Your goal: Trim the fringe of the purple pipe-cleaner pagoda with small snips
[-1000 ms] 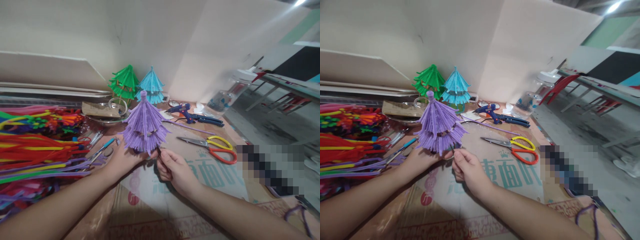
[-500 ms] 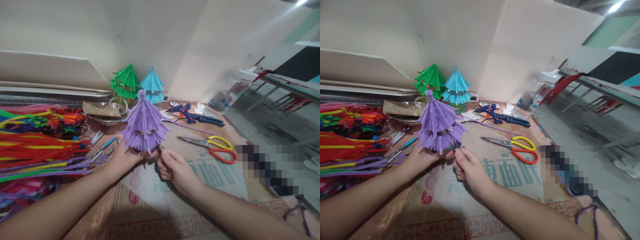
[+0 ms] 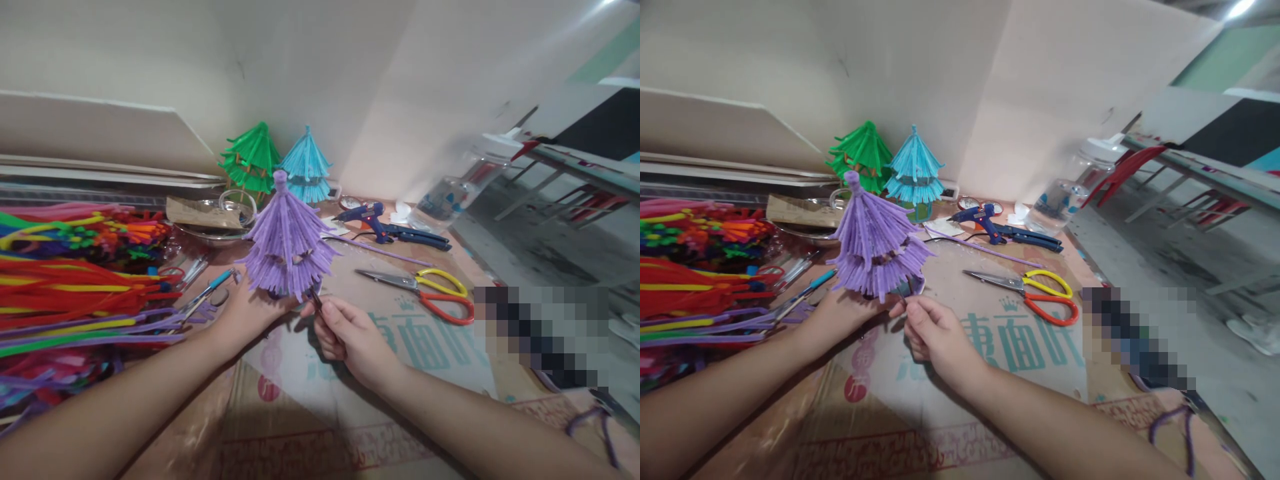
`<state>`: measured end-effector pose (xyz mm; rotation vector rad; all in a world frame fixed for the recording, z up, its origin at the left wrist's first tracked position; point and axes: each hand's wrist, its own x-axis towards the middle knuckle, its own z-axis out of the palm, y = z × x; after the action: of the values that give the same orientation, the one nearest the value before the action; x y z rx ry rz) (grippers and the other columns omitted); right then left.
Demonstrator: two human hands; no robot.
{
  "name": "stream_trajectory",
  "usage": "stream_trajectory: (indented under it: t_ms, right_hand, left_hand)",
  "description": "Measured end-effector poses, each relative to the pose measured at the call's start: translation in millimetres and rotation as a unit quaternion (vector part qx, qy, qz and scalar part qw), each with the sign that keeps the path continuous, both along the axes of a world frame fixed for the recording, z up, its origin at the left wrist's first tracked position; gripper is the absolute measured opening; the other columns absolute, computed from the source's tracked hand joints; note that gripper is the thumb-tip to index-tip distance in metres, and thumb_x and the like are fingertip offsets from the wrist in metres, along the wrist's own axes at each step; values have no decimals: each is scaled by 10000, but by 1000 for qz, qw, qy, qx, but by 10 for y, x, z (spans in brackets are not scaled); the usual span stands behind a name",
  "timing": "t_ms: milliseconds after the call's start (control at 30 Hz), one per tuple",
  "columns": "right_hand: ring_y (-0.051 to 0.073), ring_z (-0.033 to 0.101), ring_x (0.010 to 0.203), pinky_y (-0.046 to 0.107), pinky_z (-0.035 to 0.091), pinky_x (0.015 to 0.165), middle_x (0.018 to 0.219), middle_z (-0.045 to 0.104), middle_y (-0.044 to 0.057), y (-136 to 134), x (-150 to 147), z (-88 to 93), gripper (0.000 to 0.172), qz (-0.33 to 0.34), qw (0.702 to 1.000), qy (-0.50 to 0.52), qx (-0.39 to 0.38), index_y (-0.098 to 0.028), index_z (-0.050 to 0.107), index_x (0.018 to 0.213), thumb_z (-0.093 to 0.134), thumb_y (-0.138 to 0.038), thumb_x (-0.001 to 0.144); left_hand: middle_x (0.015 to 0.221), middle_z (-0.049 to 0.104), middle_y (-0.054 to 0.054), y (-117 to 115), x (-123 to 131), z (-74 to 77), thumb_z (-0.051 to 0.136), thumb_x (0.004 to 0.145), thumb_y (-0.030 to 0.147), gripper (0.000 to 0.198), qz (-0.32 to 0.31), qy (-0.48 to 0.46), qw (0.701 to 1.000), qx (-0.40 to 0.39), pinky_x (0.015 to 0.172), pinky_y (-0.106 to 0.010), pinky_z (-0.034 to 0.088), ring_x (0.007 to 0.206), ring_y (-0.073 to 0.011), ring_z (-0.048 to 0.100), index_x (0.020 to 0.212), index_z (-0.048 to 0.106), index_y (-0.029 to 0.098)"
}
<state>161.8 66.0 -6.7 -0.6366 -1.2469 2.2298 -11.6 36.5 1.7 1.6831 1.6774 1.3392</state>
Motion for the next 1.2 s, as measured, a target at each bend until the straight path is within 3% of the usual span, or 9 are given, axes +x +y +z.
stream_trajectory:
  t_ms: [200, 433, 600, 767, 900, 1100, 1200]
  right_hand:
    - [39, 169, 384, 196, 118, 379, 495, 366, -111, -9, -11, -5, 439, 7, 1000, 14, -7, -176, 606, 853, 729, -586, 753]
    - [40, 179, 389, 193, 124, 382, 494, 364, -112, -12, -28, 16, 443, -1, 1000, 12, -13, -174, 606, 838, 741, -585, 740]
    - [42, 162, 387, 192, 126, 380, 478, 353, -116, -7, -32, 8, 434, -10, 1000, 10, -5, -185, 595, 810, 732, -591, 744]
    - [42, 180, 388, 195, 130, 385, 494, 364, -111, -17, -29, 8, 436, -8, 1000, 17, -12, -180, 593, 834, 733, -584, 749]
    - [41, 189, 391, 198, 127, 388, 501, 367, -107, -26, -30, 7, 431, -7, 999, 27, -16, -172, 598, 840, 733, -574, 762]
    - [35, 182, 389, 194, 119, 385, 498, 356, -107, -22, -34, -24, 452, -14, 999, 29, -21, -167, 595, 827, 748, -585, 747]
    - [36, 175, 390, 193, 115, 386, 493, 353, -107, -24, -32, -39, 452, -10, 999, 25, -18, -168, 595, 833, 743, -587, 749]
  left_hand:
    - [900, 717, -55, -20, -27, -66, 696, 747, 489, 305, -15, -49, 999, -7, 858, -439, 544, 875, -269, 661, 873, 598, 229]
    - [900, 699, -46, -14, -96, -241, 677, 794, 417, 222, -12, 20, 1000, 2, 869, -405, 510, 867, -239, 635, 833, 598, 213]
    - [849, 697, -36, -7, -78, -202, 644, 819, 426, 212, -25, 13, 1000, -5, 814, -383, 529, 828, -230, 638, 817, 589, 221]
    - [944, 717, -57, -10, -66, -177, 676, 793, 431, 229, -9, 13, 1000, 8, 894, -418, 518, 918, -253, 646, 856, 602, 224]
    - [884, 721, -64, -24, -91, -215, 647, 815, 453, 242, 5, 21, 1000, 6, 955, -444, 497, 984, -277, 643, 797, 612, 214]
    - [791, 692, -63, -26, -155, -255, 545, 863, 434, 255, 8, 78, 997, 19, 913, -442, 522, 863, -269, 668, 752, 604, 213]
    - [801, 690, -68, -21, -176, -264, 532, 873, 433, 254, 13, 87, 996, 21, 899, -437, 532, 893, -276, 667, 770, 606, 213]
